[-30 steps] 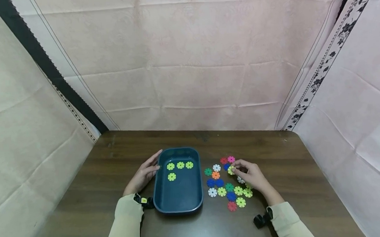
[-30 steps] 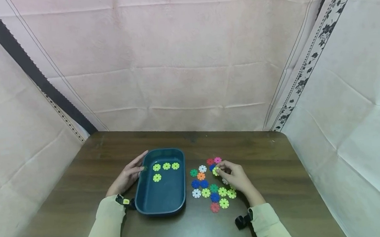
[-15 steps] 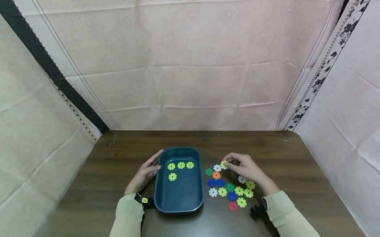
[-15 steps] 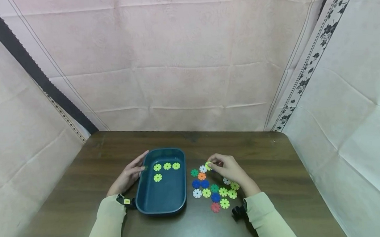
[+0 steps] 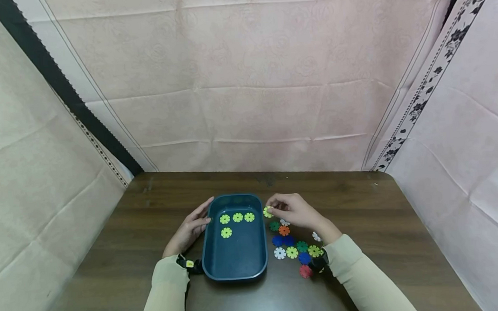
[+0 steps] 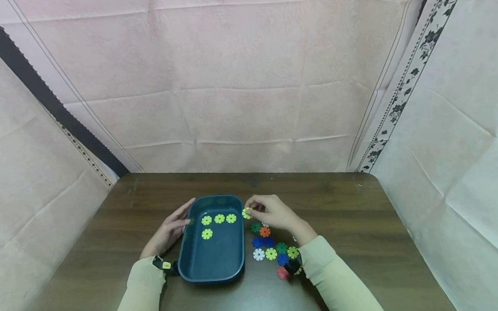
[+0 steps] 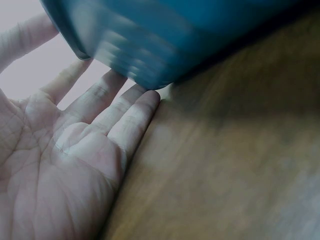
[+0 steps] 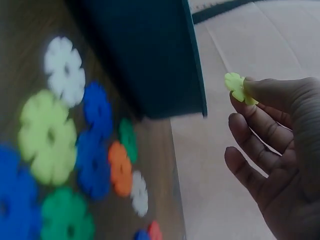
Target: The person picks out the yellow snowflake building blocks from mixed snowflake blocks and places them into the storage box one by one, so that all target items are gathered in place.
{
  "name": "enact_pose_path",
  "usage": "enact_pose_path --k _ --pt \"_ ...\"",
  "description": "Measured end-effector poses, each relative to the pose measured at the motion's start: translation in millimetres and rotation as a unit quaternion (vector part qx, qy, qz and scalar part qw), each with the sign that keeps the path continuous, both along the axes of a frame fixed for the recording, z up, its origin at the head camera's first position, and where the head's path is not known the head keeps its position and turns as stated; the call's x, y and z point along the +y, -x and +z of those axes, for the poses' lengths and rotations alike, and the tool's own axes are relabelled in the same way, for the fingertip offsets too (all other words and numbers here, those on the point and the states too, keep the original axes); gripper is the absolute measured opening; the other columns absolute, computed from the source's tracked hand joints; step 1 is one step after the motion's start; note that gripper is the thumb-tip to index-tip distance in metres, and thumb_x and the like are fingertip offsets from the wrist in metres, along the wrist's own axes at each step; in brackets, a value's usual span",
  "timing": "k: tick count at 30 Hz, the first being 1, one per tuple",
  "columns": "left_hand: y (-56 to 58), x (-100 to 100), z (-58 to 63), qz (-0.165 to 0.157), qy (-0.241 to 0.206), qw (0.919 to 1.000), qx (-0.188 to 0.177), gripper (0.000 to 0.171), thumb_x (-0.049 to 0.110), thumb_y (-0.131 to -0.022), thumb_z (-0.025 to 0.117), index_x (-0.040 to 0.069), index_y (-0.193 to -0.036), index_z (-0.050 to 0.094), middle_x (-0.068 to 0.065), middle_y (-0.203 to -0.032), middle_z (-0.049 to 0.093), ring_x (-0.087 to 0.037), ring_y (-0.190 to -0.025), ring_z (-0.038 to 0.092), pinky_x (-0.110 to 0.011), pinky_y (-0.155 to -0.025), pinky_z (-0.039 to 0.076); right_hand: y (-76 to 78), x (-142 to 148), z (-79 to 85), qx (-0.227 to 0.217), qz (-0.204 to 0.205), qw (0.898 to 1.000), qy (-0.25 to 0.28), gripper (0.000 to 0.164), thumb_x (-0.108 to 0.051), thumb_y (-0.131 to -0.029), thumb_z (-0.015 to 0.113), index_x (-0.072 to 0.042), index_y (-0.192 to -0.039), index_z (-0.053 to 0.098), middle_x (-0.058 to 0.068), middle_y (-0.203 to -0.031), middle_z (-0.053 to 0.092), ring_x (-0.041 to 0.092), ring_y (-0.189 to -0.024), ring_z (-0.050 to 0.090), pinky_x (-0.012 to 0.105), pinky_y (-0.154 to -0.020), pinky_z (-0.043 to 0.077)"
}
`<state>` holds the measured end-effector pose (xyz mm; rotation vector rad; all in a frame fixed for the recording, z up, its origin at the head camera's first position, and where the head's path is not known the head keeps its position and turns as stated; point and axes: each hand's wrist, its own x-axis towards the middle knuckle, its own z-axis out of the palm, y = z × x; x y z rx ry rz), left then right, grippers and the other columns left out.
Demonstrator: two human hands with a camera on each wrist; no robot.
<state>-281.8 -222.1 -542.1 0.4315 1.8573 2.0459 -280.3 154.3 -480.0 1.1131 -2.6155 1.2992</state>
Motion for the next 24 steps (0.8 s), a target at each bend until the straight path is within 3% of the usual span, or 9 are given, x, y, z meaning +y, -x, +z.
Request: enact_pose_path --k 5,9,14,19,24 --pt "-0.4 0 1.0 0.001 0.004 1.0000 -0.003 0.059 0.012 -0.103 0.052 0.028 -0.158 0.035 0.000 -0.165 0.023 -0.027 -0.149 0.025 -0.031 -0.108 0.040 4.1 -28 7.4 0.047 0.035 0.998 -0.037 0.012 -0.021 -0.099 0.066 -0.014 -0.108 0.070 -0.008 -0.096 0.068 0.008 -0.085 0.063 0.027 -0.073 0.055" --pt "-0.7 0 1.4 0.004 0.006 1.0000 -0.006 0.060 0.013 -0.103 0.053 0.028 -0.158 0.035 0.001 -0.165 0.022 -0.026 -0.150 0.023 -0.043 -0.116 0.031 10.0 -48 9.0 0.079 0.058 0.992 -0.078 0.014 -0.022 -0.099 0.067 -0.013 -0.109 0.072 -0.005 -0.100 0.070 0.007 -0.083 0.060 0.029 -0.071 0.055" --pt "-0.5 0 0.0 0.006 0.010 0.9999 -0.008 0.060 0.013 -0.102 0.053 0.029 -0.158 0.035 0.002 -0.166 0.018 -0.026 -0.153 0.012 -0.055 -0.119 0.019 18.3 -68 4.5 0.054 0.095 0.987 -0.116 0.019 -0.023 -0.099 0.066 -0.010 -0.112 0.073 -0.002 -0.105 0.072 0.010 -0.091 0.065 0.035 -0.080 0.058" --pt "-0.3 1 0.9 0.009 0.009 0.9999 -0.012 0.060 0.014 -0.102 0.053 0.030 -0.157 0.036 0.003 -0.166 0.017 -0.026 -0.153 0.009 -0.055 -0.119 0.017 22.9 -83 -1.0 -0.001 0.107 0.980 -0.170 0.021 -0.024 -0.099 0.066 -0.013 -0.117 0.071 -0.009 -0.100 0.071 0.004 -0.087 0.066 0.022 -0.077 0.055" --pt "-0.6 1 1.8 0.007 0.008 0.9999 -0.010 0.059 0.013 -0.103 0.052 0.030 -0.157 0.036 0.002 -0.166 0.019 -0.026 -0.153 0.011 -0.055 -0.119 0.018 23.3 -93 -5.4 0.013 0.106 0.968 -0.228 0.018 -0.027 -0.098 0.068 -0.020 -0.114 0.073 -0.015 -0.097 0.071 -0.005 -0.085 0.063 0.019 -0.076 0.053"
